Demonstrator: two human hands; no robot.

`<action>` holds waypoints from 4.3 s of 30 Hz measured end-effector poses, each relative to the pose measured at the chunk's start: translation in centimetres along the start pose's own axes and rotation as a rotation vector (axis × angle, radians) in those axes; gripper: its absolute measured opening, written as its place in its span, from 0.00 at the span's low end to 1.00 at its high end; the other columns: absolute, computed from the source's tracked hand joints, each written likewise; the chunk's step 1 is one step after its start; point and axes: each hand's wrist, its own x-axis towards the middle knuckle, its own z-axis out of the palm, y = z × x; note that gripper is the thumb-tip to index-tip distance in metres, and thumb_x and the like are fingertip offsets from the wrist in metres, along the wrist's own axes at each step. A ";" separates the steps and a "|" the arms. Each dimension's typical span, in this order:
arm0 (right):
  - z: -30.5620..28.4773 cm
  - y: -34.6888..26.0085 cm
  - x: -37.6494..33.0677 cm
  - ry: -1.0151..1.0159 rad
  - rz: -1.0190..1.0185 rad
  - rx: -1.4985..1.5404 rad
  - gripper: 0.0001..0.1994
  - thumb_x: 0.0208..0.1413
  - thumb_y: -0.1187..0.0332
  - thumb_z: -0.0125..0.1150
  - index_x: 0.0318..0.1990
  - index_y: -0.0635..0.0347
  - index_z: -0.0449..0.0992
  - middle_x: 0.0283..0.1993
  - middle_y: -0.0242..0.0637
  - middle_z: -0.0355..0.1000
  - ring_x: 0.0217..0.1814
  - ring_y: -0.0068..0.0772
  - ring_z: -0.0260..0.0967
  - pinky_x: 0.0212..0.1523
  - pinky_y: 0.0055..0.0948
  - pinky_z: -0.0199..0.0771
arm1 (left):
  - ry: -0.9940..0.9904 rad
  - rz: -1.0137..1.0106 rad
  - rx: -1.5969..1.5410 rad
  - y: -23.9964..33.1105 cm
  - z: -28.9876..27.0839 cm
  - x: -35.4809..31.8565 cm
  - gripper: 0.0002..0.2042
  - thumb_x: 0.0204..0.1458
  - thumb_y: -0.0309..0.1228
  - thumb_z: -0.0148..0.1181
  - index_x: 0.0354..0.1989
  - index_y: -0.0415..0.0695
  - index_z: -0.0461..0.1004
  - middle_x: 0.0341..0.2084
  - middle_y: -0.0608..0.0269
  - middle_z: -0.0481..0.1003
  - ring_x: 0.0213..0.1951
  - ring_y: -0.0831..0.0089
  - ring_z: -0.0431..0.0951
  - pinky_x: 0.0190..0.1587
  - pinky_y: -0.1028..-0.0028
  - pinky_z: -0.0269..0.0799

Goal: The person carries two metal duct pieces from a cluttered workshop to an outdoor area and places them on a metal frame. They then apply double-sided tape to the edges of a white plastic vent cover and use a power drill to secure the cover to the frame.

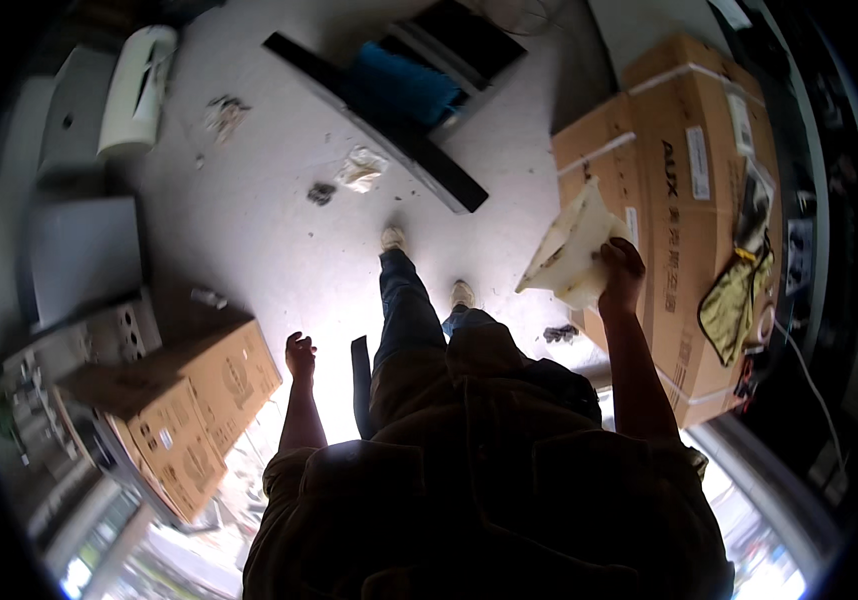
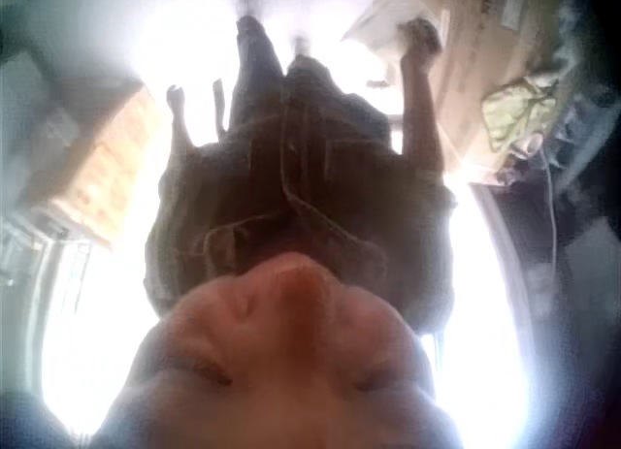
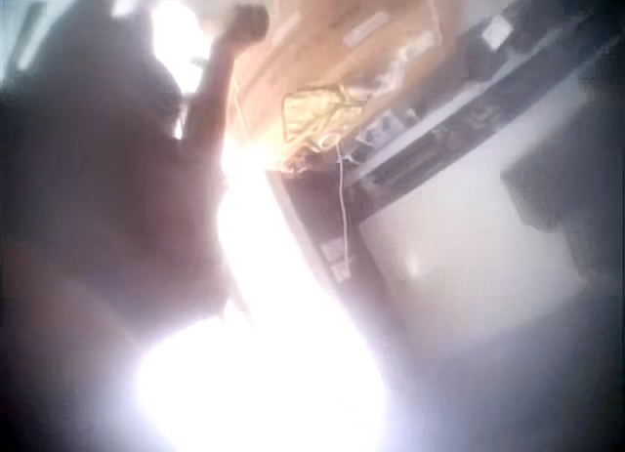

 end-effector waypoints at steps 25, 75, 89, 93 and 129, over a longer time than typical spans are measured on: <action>20.9 22.7 -70.6 -1.833 0.008 -0.573 0.10 0.49 0.81 0.57 0.39 0.58 0.71 0.41 0.33 0.68 0.44 0.27 0.64 0.48 0.26 0.65 | 1.168 -1.074 -1.006 -60.4 0.3 -63.8 0.14 0.48 0.30 0.56 0.42 0.36 0.72 0.31 0.50 0.77 0.27 0.64 0.80 0.32 0.69 0.74; -18.7 104.4 -171.4 -2.766 -1.188 -0.811 0.07 0.38 0.73 0.65 0.29 0.56 0.78 0.35 0.39 0.75 0.39 0.35 0.72 0.42 0.31 0.69 | 1.653 -1.476 -1.096 -116.5 2.7 -81.9 0.10 0.46 0.33 0.56 0.36 0.45 0.74 0.29 0.56 0.75 0.33 0.68 0.74 0.38 0.66 0.71; -40.5 123.5 -212.0 -2.944 -1.027 -0.707 0.06 0.41 0.75 0.64 0.30 0.59 0.77 0.36 0.35 0.73 0.40 0.29 0.69 0.43 0.28 0.66 | 1.548 -1.460 -1.684 -171.6 -24.2 -98.2 0.12 0.49 0.31 0.55 0.40 0.39 0.72 0.27 0.58 0.74 0.30 0.71 0.74 0.33 0.72 0.70; -39.9 134.5 -218.6 -2.758 -0.759 -0.894 0.07 0.38 0.75 0.65 0.29 0.57 0.77 0.36 0.36 0.73 0.42 0.33 0.69 0.47 0.29 0.66 | 1.480 -1.432 -1.682 -186.9 -30.0 -104.0 0.13 0.50 0.31 0.54 0.41 0.38 0.72 0.27 0.59 0.74 0.29 0.72 0.74 0.32 0.74 0.70; -61.0 166.9 -256.5 -1.714 -1.645 -2.433 0.11 0.45 0.58 0.56 0.30 0.51 0.80 0.36 0.37 0.76 0.39 0.42 0.74 0.38 0.36 0.73 | 1.020 -0.893 -0.660 -313.0 -141.7 -129.7 0.16 0.50 0.31 0.54 0.46 0.36 0.71 0.29 0.54 0.76 0.28 0.70 0.78 0.31 0.73 0.73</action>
